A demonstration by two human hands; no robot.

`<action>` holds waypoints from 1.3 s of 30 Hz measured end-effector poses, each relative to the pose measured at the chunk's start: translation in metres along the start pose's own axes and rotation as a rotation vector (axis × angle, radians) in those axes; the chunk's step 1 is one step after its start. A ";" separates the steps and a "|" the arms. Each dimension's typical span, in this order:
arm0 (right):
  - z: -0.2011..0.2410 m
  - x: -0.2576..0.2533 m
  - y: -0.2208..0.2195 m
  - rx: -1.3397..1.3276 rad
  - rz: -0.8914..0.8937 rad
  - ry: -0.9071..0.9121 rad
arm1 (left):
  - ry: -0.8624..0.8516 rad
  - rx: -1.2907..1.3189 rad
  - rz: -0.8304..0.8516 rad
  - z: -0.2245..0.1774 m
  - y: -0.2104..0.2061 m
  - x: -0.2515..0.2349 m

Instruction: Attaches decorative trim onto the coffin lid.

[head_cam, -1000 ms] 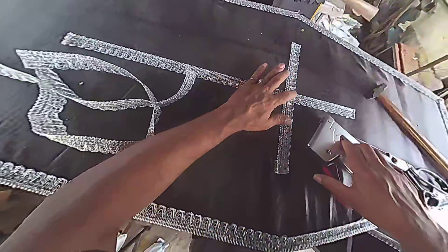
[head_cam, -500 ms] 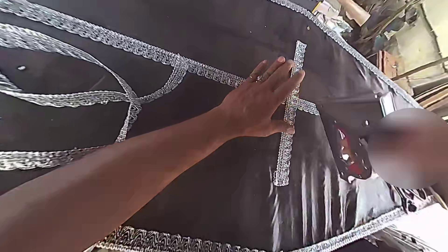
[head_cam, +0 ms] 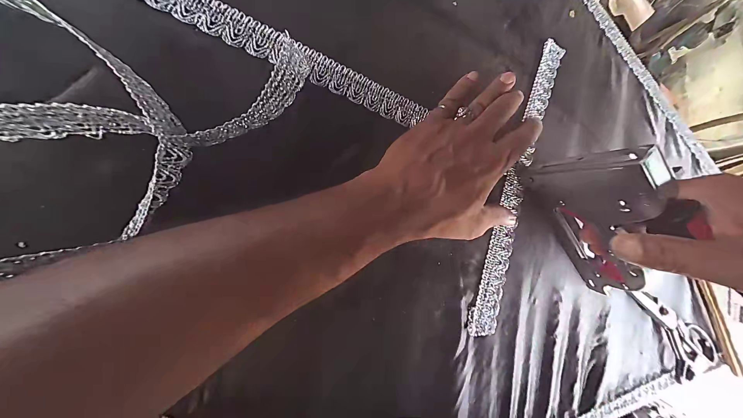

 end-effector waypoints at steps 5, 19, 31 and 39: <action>-0.010 0.002 0.003 0.062 -0.081 0.059 | -0.016 -0.009 0.027 0.001 0.000 0.000; -0.029 -0.027 -0.014 0.218 -0.206 0.195 | -0.006 -0.006 0.076 0.001 0.002 -0.001; -0.011 -0.008 0.007 0.239 -0.034 0.116 | -0.015 -0.053 0.044 0.000 -0.002 0.000; -0.016 0.008 -0.012 0.316 -0.201 0.087 | 0.003 -0.065 0.066 -0.001 0.001 0.000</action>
Point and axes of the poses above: each hand's wrist, its own x-axis away from the middle knuckle, its own y-axis out of the back of the hand, z = x × y, the point moved 2 cm from there along -x, towards the middle knuckle, and after that the axes turned 4 degrees about x, right-handed, at the moved point
